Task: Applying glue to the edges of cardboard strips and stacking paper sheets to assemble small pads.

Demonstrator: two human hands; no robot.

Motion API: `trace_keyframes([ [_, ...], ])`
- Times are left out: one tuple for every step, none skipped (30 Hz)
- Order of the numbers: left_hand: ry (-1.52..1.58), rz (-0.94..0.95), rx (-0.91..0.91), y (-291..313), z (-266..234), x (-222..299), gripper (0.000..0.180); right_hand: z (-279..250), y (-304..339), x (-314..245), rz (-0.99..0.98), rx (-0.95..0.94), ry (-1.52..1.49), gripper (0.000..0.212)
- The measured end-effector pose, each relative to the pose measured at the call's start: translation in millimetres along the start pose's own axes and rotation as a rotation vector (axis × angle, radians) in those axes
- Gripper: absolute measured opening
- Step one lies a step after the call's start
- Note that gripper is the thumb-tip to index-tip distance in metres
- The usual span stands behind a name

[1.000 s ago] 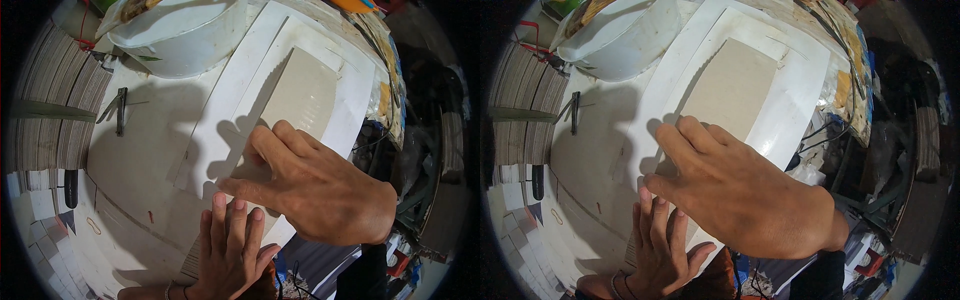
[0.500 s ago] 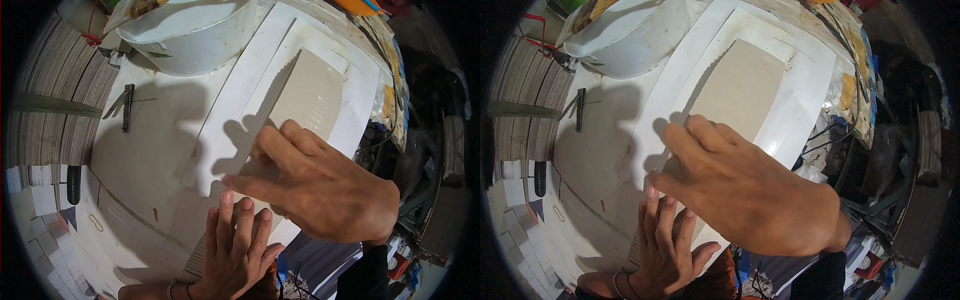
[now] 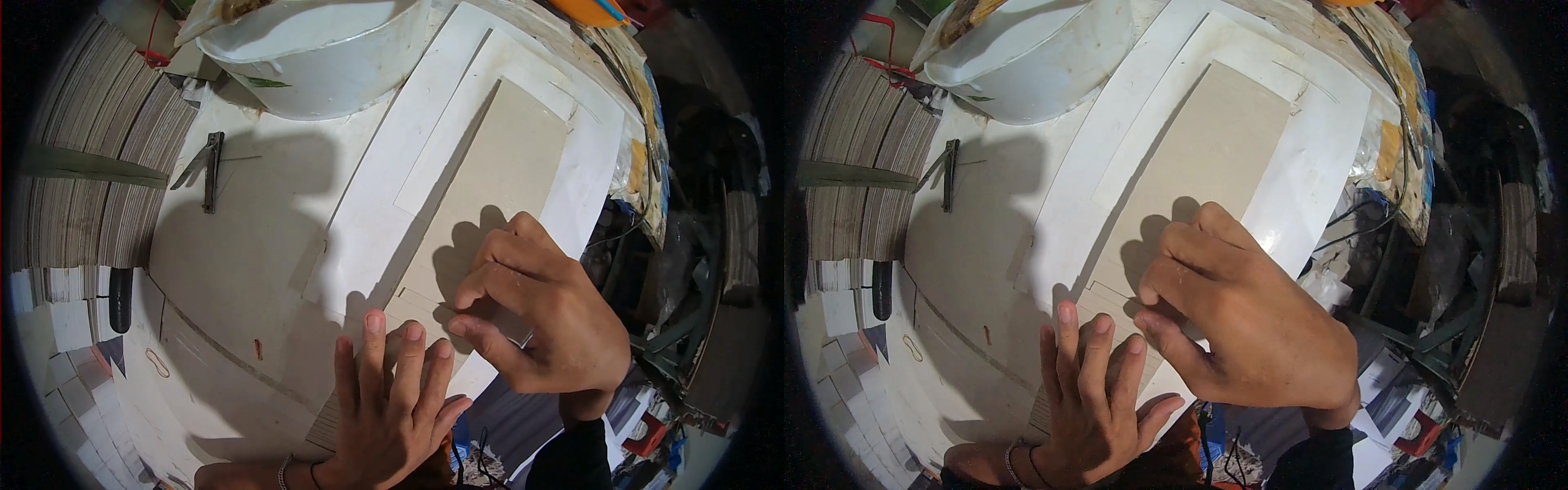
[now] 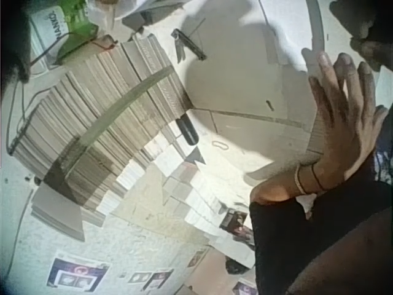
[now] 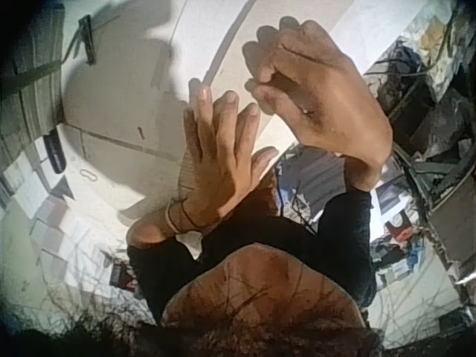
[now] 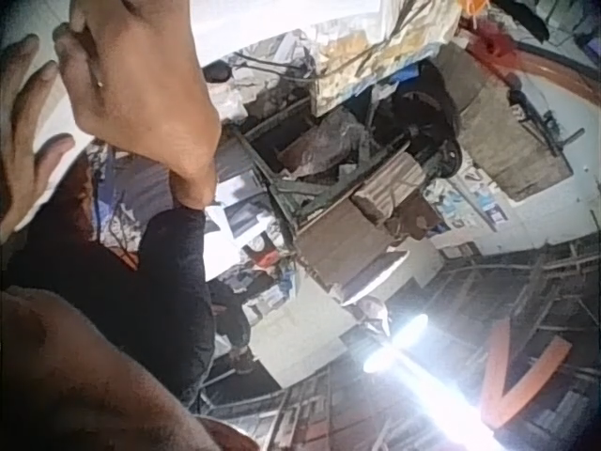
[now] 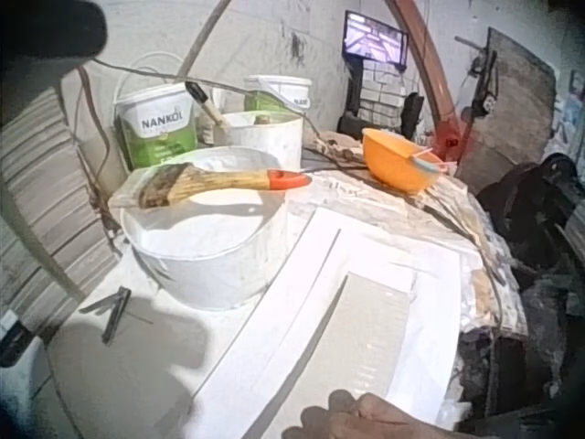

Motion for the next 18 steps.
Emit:
trace_keyframes([
  [0.086, -0.179, -0.228, -9, -2, -3, 0.099, 1, 1, 2, 0.016, 0.031, -0.003, 0.021],
  [0.172, -0.359, -0.456, -7, 5, -8, 0.100, 1, 2, 3, 0.032, 0.063, -0.007, 0.022],
  [0.172, -0.359, -0.456, -1, 13, -11, 0.100, 1, 3, 2, 0.031, 0.062, -0.007, 0.022],
  [0.117, -0.196, -0.215, 2, 13, -11, 0.101, 1, 2, 2, 0.059, 0.063, 0.004, 0.023],
  [0.060, -0.030, 0.023, 4, 7, -6, 0.101, 1, 2, 2, 0.087, 0.066, 0.015, 0.025],
  [0.056, -0.032, 0.023, 8, 13, -9, 0.101, 2, 1, 1, 0.084, 0.066, 0.013, 0.025],
  [0.051, -0.022, 0.069, 8, 15, -9, 0.102, 2, 2, 2, 0.086, 0.070, 0.024, 0.028],
  [0.046, -0.012, 0.115, 9, 14, -8, 0.103, 2, 2, 3, 0.087, 0.075, 0.035, 0.030],
  [0.047, -0.011, 0.115, 9, 12, -7, 0.103, 2, 3, 3, 0.088, 0.075, 0.035, 0.030],
  [0.061, -0.026, 0.080, 7, 9, -6, 0.102, 3, 3, 4, 0.098, 0.071, 0.031, 0.031],
  [0.075, -0.040, 0.046, 6, 9, -7, 0.102, 4, 3, 4, 0.108, 0.068, 0.028, 0.033],
  [0.075, -0.039, 0.046, 10, 13, -12, 0.102, 5, 4, 4, 0.108, 0.069, 0.028, 0.033],
  [-0.019, 0.012, 0.037, 8, 17, -17, 0.101, 8, 3, 4, 0.106, 0.069, 0.035, 0.031],
  [-0.112, 0.064, 0.028, 6, 19, -18, 0.100, 10, 3, 5, 0.105, 0.070, 0.042, 0.030],
  [-0.112, 0.062, 0.026, 8, 11, -11, 0.100, 12, 2, 6, 0.106, 0.069, 0.039, 0.030],
  [0.062, -0.180, -0.250, -13, 0, -10, 0.099, 10, 3, 6, 0.109, 0.083, 0.036, 0.028],
  [0.234, -0.425, -0.521, -13, 2, -12, 0.098, 10, 3, 5, 0.107, 0.097, 0.033, 0.027],
  [0.231, -0.424, -0.521, -4, 14, -15, 0.098, 9, 3, 5, 0.105, 0.100, 0.032, 0.027],
])
Point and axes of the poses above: each hand's wrist, its own y-axis away from the middle knuckle, its own z-axis out of the palm, x = y × z, the point moved 7 cm from there along -y, towards the middle knuckle, and after that the axes turned 1 degree about y, right-handed, at the moved point
